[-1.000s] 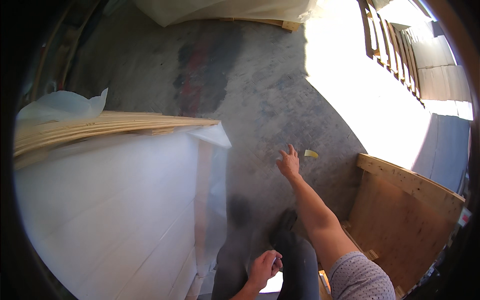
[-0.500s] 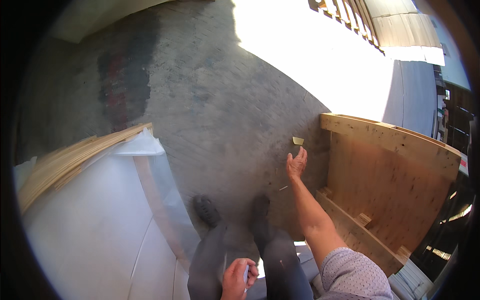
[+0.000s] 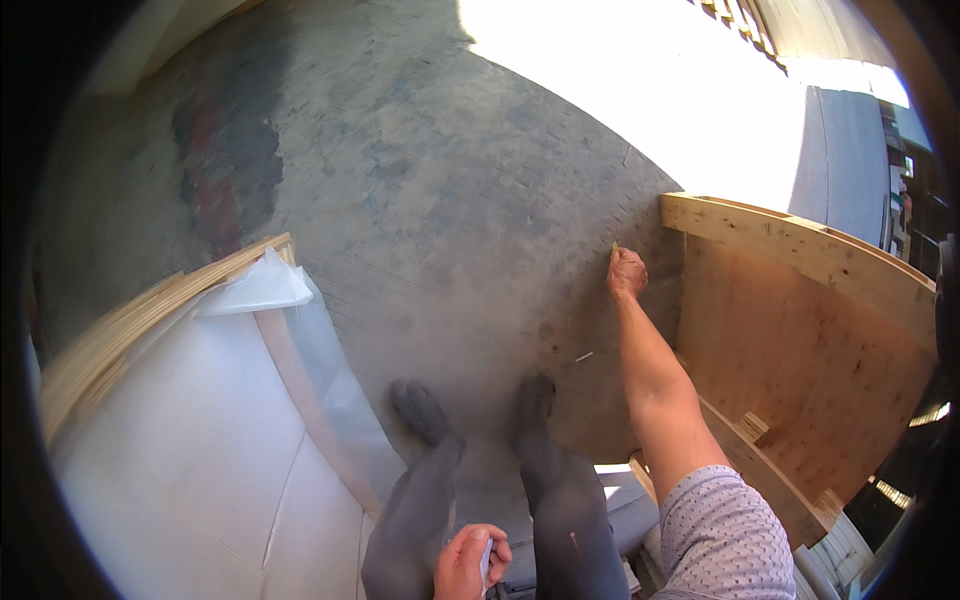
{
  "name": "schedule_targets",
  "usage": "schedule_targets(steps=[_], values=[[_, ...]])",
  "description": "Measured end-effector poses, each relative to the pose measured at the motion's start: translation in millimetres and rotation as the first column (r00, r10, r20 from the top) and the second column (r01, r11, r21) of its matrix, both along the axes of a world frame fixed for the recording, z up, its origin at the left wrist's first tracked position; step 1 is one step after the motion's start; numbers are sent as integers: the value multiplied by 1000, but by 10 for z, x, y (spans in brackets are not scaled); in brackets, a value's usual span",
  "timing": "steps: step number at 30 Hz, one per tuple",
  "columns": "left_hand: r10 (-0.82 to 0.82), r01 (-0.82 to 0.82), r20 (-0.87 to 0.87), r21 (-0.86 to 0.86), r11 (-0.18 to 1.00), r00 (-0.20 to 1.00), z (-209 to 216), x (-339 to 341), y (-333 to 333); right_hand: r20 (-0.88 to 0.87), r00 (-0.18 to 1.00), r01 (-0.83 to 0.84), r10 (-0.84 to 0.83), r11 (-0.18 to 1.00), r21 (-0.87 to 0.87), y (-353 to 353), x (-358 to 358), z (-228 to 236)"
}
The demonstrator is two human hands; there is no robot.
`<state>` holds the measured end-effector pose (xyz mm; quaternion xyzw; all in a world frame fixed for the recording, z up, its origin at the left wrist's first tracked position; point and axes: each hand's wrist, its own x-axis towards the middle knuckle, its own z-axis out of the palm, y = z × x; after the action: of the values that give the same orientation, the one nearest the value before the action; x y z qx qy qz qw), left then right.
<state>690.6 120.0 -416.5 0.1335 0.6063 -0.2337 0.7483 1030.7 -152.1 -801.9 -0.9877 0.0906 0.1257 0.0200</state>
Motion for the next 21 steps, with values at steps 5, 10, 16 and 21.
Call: schedule_targets(steps=[5,10,16,21], values=[[11,-11,15,26,1000,1000,-20,-159,-128,-242,964,170,-107,951,259,233,-665,640],[77,-78,25,84,993,997,32,-364,-297,-546,837,374,33,694,615,910,-1913,2176],[265,-269,52,110,957,963,708,-682,-372,-562,781,300,271,627,719,1706,-2600,4234],[404,-424,130,230,876,905,1771,-1256,-440,-350,704,71,617,429,900,2383,-2822,5846]])
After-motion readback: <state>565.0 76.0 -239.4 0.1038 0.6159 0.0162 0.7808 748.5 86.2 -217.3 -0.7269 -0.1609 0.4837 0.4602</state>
